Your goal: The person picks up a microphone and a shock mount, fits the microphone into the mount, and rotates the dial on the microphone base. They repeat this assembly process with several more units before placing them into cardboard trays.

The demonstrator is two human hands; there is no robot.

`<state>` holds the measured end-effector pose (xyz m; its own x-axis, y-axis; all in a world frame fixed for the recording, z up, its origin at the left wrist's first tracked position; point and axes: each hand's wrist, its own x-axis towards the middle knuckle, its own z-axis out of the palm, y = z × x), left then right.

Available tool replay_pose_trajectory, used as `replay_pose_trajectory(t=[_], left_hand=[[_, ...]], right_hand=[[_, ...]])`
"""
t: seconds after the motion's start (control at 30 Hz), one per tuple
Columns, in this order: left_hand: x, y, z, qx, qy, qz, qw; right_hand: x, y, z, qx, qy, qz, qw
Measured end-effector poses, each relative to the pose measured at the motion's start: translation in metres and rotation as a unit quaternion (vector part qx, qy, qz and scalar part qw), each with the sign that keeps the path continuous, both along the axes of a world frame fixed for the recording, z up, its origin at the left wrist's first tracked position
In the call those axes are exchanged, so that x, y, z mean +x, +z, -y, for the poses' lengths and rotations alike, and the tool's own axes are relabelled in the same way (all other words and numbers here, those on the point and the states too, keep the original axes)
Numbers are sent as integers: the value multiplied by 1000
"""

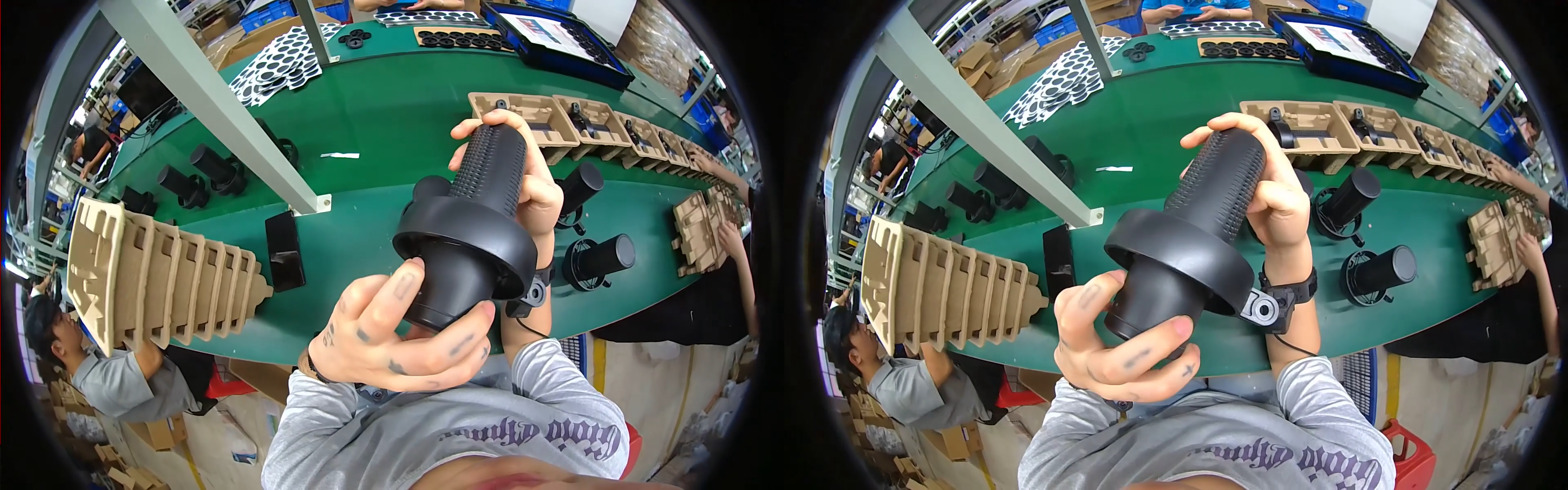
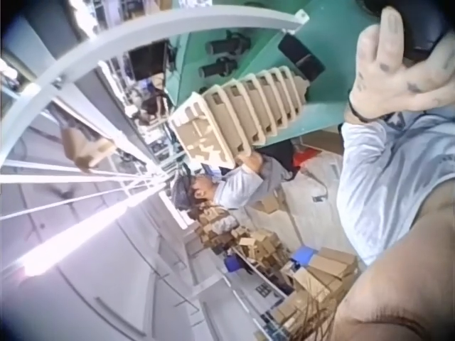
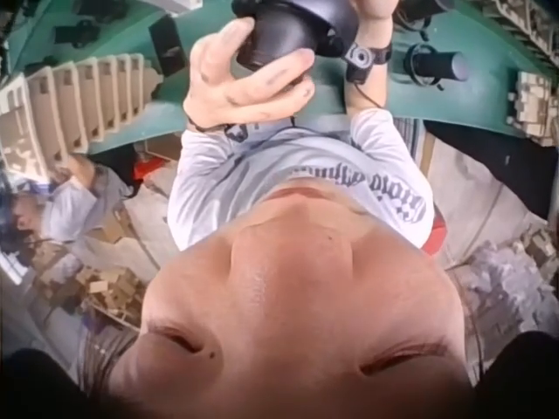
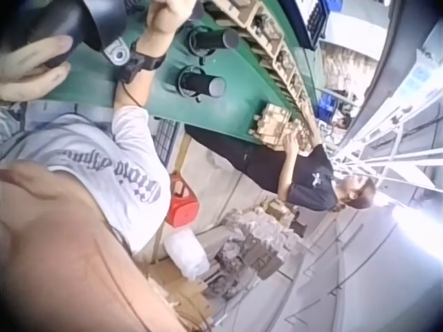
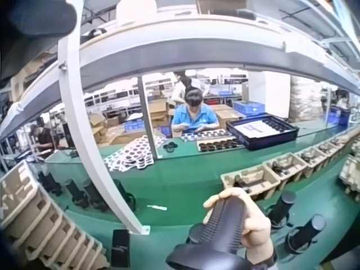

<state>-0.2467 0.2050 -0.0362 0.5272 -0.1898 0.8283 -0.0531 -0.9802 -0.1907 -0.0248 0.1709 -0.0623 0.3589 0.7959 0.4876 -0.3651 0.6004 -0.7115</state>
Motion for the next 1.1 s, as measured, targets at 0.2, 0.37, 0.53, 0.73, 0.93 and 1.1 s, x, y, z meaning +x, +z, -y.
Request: replay_pose_trajectory(t=[0.2,0.37,0.53,0.73,0.93,1.1], left_hand=[[0,2,7,2,-11,2,1000],[2,9,0,42,-44,41,997],[6,1,0,29,-68,81,994],[5,-3,-6,1,-80,136,987],[0,6,-47,-348,-38,94,932],[1,14,-57,-602,-73,-93,790]], right_hand=[[-4,-7,-7,28,36,16,999],[-14,-2,-11,14,29,32,999],[-13,-10,-19,30,48,71,996],[-16,-9,-22,29,38,42,998],[1,-3,-3,63,-43,43,996],[8,-13,2,-79,-291,126,945]])
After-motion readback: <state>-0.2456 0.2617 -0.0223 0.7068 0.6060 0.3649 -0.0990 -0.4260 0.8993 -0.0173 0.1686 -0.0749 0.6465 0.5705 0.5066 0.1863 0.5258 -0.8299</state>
